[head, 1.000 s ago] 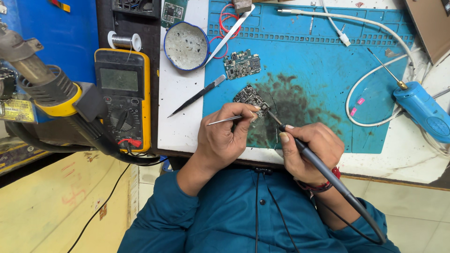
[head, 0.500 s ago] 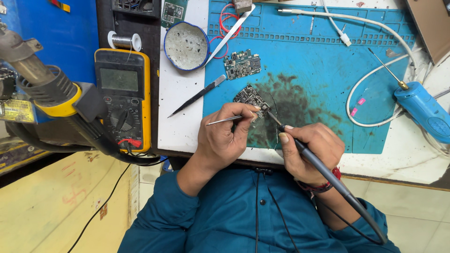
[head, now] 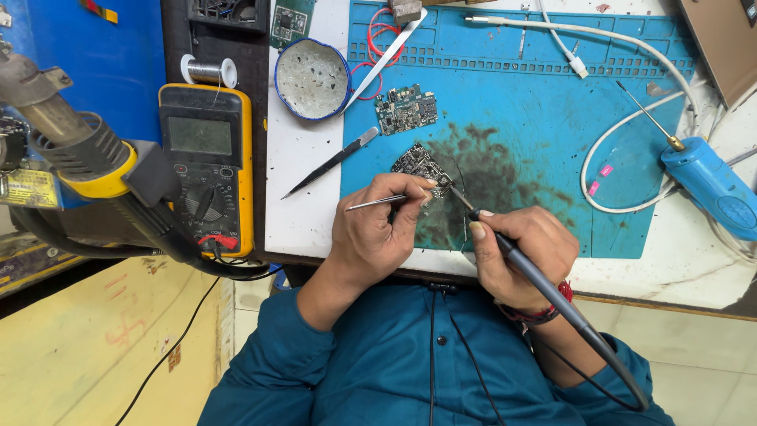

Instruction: The person solders components on a small circuit board at a repair workbench, holding the board with tweezers in one hand while applying a soldering iron to its contacts, and repositions the board on the mat to work on different sections.

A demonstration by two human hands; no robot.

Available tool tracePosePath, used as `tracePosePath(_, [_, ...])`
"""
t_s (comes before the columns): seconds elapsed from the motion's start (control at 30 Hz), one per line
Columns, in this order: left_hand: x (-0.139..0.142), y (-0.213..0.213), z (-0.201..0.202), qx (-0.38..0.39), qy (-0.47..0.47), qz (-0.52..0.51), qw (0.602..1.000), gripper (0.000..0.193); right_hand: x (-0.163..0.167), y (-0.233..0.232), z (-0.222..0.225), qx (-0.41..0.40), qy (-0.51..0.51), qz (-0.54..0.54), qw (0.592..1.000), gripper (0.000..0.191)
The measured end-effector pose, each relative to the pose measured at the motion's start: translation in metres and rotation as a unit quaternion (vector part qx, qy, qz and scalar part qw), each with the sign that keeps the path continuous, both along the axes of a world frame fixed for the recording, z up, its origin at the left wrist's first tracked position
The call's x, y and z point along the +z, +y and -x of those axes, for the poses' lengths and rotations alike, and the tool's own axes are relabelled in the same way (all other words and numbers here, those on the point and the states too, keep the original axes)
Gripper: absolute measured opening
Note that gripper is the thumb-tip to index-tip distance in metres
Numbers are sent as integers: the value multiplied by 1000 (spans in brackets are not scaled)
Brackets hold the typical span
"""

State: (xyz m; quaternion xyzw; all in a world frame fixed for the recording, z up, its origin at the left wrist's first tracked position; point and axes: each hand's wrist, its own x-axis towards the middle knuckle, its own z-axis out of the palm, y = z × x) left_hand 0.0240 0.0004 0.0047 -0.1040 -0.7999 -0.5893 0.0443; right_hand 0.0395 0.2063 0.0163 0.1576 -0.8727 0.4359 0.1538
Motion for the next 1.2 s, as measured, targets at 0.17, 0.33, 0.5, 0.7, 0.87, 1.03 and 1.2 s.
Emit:
tracePosePath(0.17, [0, 0, 0, 0, -7, -4, 1000, 12, -1, -1, 1, 1, 2, 1, 1000, 13])
tracePosePath(0.33, [0, 0, 0, 2, -9, -6, 1000, 12, 0, -1, 0, -1, 3, -1, 1000, 13])
tracePosePath(0.5, [0, -1, -1, -1, -7, -10, 1000, 12, 0, -1, 1, 1, 3, 0, 1000, 13])
tracePosePath(0.7, [-1, -1, -1, -2, -13, -9, 1000, 13, -1, 0, 0, 0, 6, -4, 1000, 13])
tracePosePath(0.87, [-1, 0, -1, -3, -11, -14, 1000, 12, -2, 0, 0, -3, 3, 1, 1000, 12])
tracePosePath(1.03, [0, 0, 0, -2, -5, -9, 1000, 13, -1, 1, 0, -3, 5, -2, 1000, 12])
tracePosePath(1.2, [1, 0, 1, -4, -5, -7, 1000, 13, 0, 1, 1, -2, 5, 0, 1000, 12])
